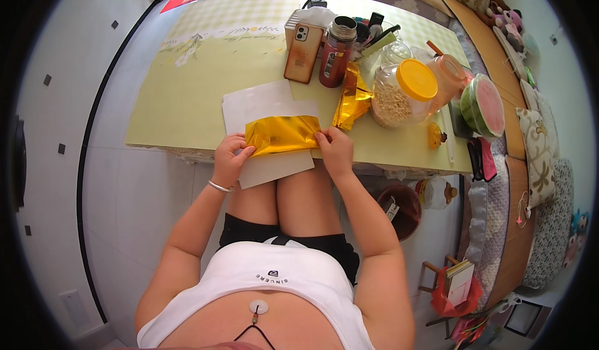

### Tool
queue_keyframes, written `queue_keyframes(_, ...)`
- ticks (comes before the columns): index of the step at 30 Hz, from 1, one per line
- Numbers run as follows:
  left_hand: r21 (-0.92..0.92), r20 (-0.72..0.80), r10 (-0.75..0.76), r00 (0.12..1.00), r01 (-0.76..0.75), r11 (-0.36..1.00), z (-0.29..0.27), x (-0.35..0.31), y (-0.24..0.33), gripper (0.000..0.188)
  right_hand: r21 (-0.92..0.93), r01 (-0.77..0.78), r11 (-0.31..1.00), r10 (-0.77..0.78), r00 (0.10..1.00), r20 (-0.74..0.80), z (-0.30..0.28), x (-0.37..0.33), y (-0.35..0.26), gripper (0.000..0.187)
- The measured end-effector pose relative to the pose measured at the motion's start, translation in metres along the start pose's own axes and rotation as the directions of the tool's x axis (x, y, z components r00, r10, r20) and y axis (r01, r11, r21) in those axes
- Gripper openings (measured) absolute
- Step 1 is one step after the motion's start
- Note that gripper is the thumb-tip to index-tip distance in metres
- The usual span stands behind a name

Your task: The person folds multiple sheets of gold-colored paper into triangular shapes by hand. They repeatedly pick up a sheet, fold it in half, then fold the corners to form a triangle, and place the finished piece on a growing pile on the table.

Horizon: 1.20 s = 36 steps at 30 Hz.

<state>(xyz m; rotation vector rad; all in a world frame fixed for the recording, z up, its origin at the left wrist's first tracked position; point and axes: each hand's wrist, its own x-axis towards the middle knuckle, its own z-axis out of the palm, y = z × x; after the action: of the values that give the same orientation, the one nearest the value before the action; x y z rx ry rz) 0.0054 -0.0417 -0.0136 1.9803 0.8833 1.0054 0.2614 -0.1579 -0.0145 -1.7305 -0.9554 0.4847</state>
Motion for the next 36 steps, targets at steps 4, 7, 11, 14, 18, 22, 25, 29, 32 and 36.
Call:
queue_keyframes(4,0.053,-0.062,-0.044,0.997,0.048,0.997,0.0,0.001,-0.006,0.012,0.103,-0.072,0.992,0.074,0.997,-0.01,0.007,0.002,0.007,0.015)
queue_keyframes(7,0.052,-0.128,-0.138,0.982,0.145,0.988,-0.007,-0.001,-0.012,0.014,0.051,-0.057,0.997,0.057,0.998,0.002,0.012,-0.002,-0.002,0.018)
queue_keyframes(11,0.298,-0.099,-0.063,0.993,0.09,0.95,-0.014,0.0,-0.014,0.017,-0.294,0.059,0.954,-0.059,0.998,0.008,0.021,0.001,-0.011,0.021)
queue_keyframes(14,0.45,-0.089,-0.032,0.996,0.069,0.89,-0.012,0.003,-0.011,0.018,-0.455,0.108,0.884,-0.128,0.992,-0.015,0.029,0.002,-0.017,0.02)
queue_keyframes(18,0.506,-0.105,-0.019,0.994,0.07,0.859,-0.007,0.002,-0.004,0.018,-0.566,0.125,0.815,-0.173,0.984,-0.032,0.037,0.003,-0.017,0.02)
queue_keyframes(22,0.488,-0.112,-0.046,0.993,0.095,0.868,-0.008,-0.004,-0.007,0.02,-0.587,0.128,0.8,-0.18,0.983,-0.031,0.039,0.002,-0.018,0.02)
queue_keyframes(25,0.511,-0.124,-0.004,0.992,0.067,0.857,-0.007,-0.006,-0.007,0.018,-0.596,0.118,0.794,-0.174,0.984,-0.037,0.04,0.001,-0.019,0.02)
queue_keyframes(29,0.573,-0.168,0.104,0.98,0.012,0.819,-0.005,0.0,0.013,0.024,-0.602,0.112,0.791,-0.167,0.985,-0.036,0.038,0.001,-0.02,0.02)
queue_keyframes(32,0.636,-0.013,0.28,0.96,-0.208,0.743,-0.008,0.007,0.02,0.037,-0.595,0.128,0.793,-0.179,0.983,-0.027,0.038,0.001,-0.019,0.02)
queue_keyframes(36,0.402,0.349,0.381,0.856,-0.504,0.764,-0.004,0.012,-0.002,0.041,-0.587,0.158,0.794,-0.209,0.978,-0.02,0.039,0.001,-0.017,0.019)
